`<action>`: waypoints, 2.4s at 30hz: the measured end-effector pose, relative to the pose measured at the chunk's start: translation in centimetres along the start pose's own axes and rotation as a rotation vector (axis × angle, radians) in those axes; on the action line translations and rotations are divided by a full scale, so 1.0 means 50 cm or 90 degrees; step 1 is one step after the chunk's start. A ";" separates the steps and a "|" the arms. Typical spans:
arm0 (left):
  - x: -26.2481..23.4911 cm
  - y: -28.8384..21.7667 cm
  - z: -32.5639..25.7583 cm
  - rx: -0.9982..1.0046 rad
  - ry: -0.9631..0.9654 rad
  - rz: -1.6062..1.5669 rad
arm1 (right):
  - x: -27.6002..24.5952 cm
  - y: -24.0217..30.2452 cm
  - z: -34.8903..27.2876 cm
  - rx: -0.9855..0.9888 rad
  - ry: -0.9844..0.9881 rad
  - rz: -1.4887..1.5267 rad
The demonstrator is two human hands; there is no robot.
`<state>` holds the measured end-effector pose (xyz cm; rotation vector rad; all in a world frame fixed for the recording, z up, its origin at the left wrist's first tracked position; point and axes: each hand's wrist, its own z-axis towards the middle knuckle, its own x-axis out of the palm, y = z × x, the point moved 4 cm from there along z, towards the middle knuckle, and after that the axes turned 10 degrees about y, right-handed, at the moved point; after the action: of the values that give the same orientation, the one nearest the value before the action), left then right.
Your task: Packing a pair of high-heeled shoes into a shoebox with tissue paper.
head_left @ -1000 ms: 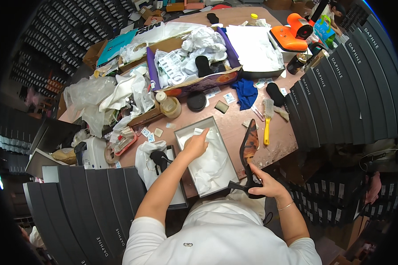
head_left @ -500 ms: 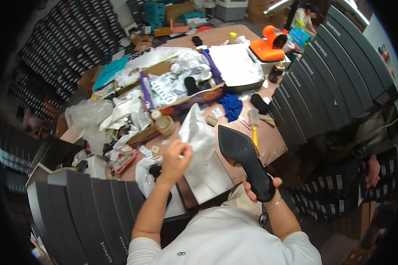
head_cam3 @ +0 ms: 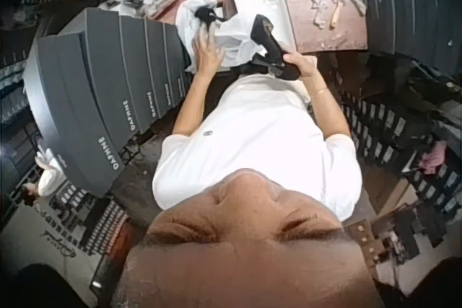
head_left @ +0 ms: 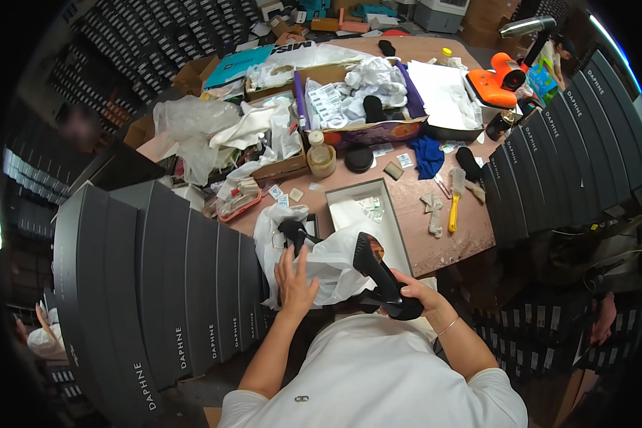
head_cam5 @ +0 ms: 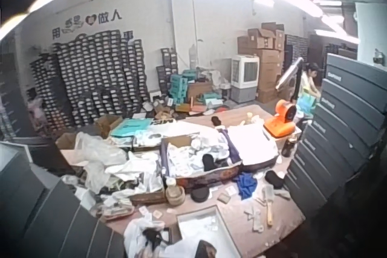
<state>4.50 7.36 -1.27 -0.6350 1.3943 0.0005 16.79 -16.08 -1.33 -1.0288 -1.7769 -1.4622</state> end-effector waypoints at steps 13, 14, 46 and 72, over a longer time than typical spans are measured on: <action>0.032 -0.130 0.277 -0.010 0.290 -0.602 | 0.116 0.074 -0.132 0.001 0.163 0.021; 0.034 -0.132 0.288 0.033 0.267 -0.642 | 0.119 0.080 -0.125 -0.003 0.150 -0.012; -0.087 -0.294 0.029 0.503 -0.097 -0.439 | 0.026 0.131 0.109 -0.330 -0.304 -0.790; -0.001 0.015 0.071 -0.255 -0.201 -1.048 | 0.066 -0.033 0.091 -0.027 -0.070 -0.531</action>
<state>7.44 9.47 -1.37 -1.8604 0.2465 -0.8952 13.76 -11.17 -0.33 -0.3700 -2.4178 -1.9362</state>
